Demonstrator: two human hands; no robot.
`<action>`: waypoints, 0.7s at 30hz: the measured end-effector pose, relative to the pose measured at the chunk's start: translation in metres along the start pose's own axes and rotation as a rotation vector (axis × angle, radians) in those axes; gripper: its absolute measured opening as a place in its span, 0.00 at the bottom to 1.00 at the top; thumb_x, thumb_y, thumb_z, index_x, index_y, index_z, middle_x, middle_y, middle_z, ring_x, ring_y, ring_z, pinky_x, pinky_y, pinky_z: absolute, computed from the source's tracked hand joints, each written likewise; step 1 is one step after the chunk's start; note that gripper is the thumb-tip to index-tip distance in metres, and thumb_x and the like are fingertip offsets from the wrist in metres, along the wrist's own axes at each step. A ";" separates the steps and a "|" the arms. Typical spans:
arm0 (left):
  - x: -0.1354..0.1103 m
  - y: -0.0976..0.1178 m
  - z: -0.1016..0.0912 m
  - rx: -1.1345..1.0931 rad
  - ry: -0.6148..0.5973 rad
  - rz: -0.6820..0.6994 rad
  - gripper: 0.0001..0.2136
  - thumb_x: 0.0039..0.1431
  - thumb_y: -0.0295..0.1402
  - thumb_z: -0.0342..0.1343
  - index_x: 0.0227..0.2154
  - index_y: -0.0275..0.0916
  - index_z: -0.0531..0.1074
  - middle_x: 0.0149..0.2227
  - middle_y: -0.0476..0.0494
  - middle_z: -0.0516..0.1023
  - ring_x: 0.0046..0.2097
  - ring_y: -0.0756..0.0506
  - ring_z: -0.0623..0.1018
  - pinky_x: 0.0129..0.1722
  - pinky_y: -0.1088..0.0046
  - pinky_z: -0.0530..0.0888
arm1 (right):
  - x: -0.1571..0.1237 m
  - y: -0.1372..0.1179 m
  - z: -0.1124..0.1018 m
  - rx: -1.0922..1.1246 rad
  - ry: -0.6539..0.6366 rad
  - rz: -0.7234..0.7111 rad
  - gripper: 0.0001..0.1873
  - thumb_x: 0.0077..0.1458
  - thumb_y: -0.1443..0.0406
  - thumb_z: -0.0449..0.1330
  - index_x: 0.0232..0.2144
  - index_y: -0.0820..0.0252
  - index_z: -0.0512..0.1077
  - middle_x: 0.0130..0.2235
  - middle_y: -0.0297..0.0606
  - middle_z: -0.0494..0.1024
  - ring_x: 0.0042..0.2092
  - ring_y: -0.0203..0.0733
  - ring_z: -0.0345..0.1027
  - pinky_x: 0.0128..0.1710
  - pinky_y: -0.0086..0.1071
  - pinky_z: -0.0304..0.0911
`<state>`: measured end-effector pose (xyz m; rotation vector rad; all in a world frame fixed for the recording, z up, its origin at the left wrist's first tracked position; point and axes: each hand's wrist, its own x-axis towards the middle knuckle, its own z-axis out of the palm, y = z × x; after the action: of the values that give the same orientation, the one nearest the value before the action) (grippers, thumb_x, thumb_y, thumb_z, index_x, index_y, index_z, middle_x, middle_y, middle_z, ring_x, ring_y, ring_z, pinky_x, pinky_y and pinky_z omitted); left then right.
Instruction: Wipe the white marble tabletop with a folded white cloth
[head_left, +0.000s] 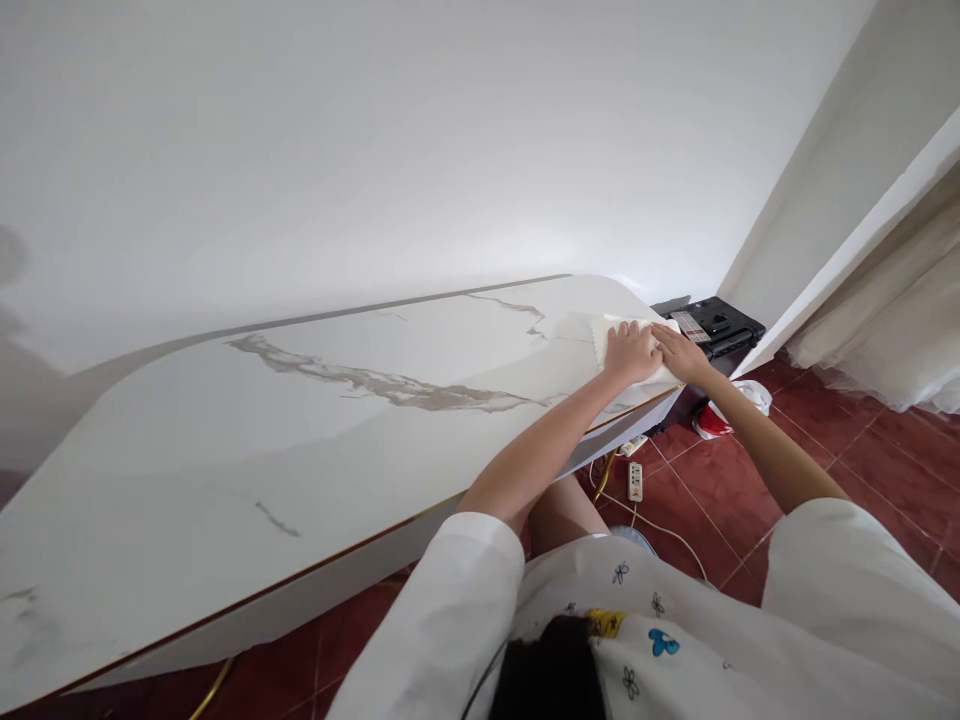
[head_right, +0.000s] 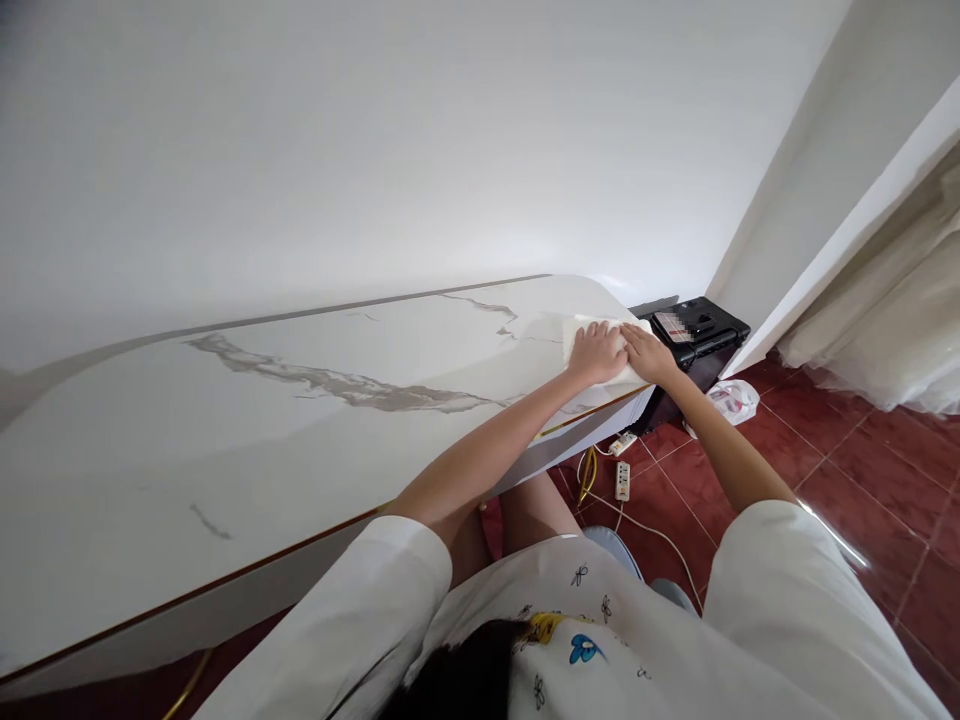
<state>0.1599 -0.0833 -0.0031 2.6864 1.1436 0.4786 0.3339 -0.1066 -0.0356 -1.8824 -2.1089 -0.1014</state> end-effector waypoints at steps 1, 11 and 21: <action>-0.006 -0.003 -0.003 0.003 -0.019 0.005 0.26 0.67 0.39 0.40 0.65 0.34 0.59 0.67 0.35 0.60 0.67 0.35 0.57 0.66 0.53 0.54 | -0.003 -0.010 -0.001 -0.002 0.001 0.025 0.29 0.67 0.62 0.40 0.66 0.64 0.61 0.67 0.44 0.63 0.69 0.48 0.52 0.70 0.47 0.49; -0.118 -0.063 -0.056 0.122 -0.112 -0.084 0.27 0.68 0.39 0.38 0.66 0.35 0.56 0.71 0.35 0.54 0.70 0.35 0.54 0.67 0.52 0.54 | -0.016 -0.155 0.004 0.279 0.008 -0.017 0.27 0.61 0.66 0.49 0.61 0.62 0.69 0.64 0.44 0.68 0.68 0.50 0.57 0.68 0.48 0.52; -0.257 -0.165 -0.134 0.215 0.309 -0.480 0.20 0.66 0.34 0.42 0.56 0.38 0.70 0.62 0.33 0.69 0.66 0.33 0.64 0.65 0.45 0.59 | -0.080 -0.309 -0.065 1.001 0.234 -0.543 0.20 0.68 0.56 0.49 0.58 0.43 0.70 0.55 0.33 0.79 0.57 0.47 0.72 0.67 0.56 0.54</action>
<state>-0.1656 -0.1511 0.0172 2.4221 1.9584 0.7333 0.0500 -0.2406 0.0511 -0.6799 -1.8839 0.4956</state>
